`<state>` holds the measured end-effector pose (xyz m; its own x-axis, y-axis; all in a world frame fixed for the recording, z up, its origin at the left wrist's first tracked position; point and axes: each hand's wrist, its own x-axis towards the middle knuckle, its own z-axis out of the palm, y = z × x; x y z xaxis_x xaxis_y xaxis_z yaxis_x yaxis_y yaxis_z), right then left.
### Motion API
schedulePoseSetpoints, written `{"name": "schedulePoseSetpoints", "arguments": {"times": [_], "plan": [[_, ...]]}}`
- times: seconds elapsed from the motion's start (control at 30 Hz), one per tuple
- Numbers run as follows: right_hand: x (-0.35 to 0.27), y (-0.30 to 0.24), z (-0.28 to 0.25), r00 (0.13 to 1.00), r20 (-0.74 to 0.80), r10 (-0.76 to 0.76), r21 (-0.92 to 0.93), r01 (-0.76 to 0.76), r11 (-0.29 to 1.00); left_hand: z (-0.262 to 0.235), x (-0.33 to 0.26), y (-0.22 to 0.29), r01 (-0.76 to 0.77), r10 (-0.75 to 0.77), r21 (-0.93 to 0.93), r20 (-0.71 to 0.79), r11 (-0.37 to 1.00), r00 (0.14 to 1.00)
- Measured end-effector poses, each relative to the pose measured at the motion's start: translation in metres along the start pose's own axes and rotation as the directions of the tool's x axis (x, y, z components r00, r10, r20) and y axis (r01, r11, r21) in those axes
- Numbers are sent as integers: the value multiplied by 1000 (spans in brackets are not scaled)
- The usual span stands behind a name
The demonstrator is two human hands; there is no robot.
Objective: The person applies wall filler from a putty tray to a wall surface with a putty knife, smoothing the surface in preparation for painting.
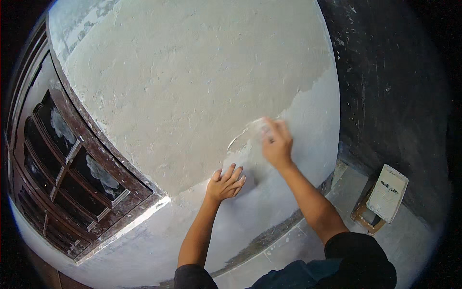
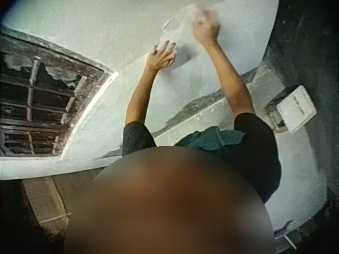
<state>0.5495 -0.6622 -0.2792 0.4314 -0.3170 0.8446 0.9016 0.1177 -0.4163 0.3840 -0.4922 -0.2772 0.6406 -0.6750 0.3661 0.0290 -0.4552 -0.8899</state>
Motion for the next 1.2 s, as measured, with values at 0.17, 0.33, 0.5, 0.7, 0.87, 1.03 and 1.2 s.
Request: {"name": "schedulePoseSetpoints", "arguments": {"times": [0.17,0.33,0.5,0.7,0.87,1.03,1.2], "plan": [[5,3,6,983,-125,137,-139,-154,978,2,-2,0,14,-15,-69,-6,998,1000],[-12,-30,27,996,79,-34,146,22,989,2,-8,-1,8,-7,-73,10,997,1000],[14,-12,10,945,-224,239,-188,-282,941,-4,-7,-7,32,-30,-83,28,996,999],[-8,-25,32,993,117,26,118,-40,992,1,-9,-4,47,-44,-129,28,991,999],[25,-3,12,969,-170,179,-31,-187,982,-3,-10,-9,42,-39,-102,40,994,998],[0,-10,29,998,10,70,-7,-70,998,0,-10,-6,43,-40,-136,26,990,999],[11,-24,23,973,-109,205,36,-202,979,-1,-16,-13,33,-34,-158,-2,987,999]]}}
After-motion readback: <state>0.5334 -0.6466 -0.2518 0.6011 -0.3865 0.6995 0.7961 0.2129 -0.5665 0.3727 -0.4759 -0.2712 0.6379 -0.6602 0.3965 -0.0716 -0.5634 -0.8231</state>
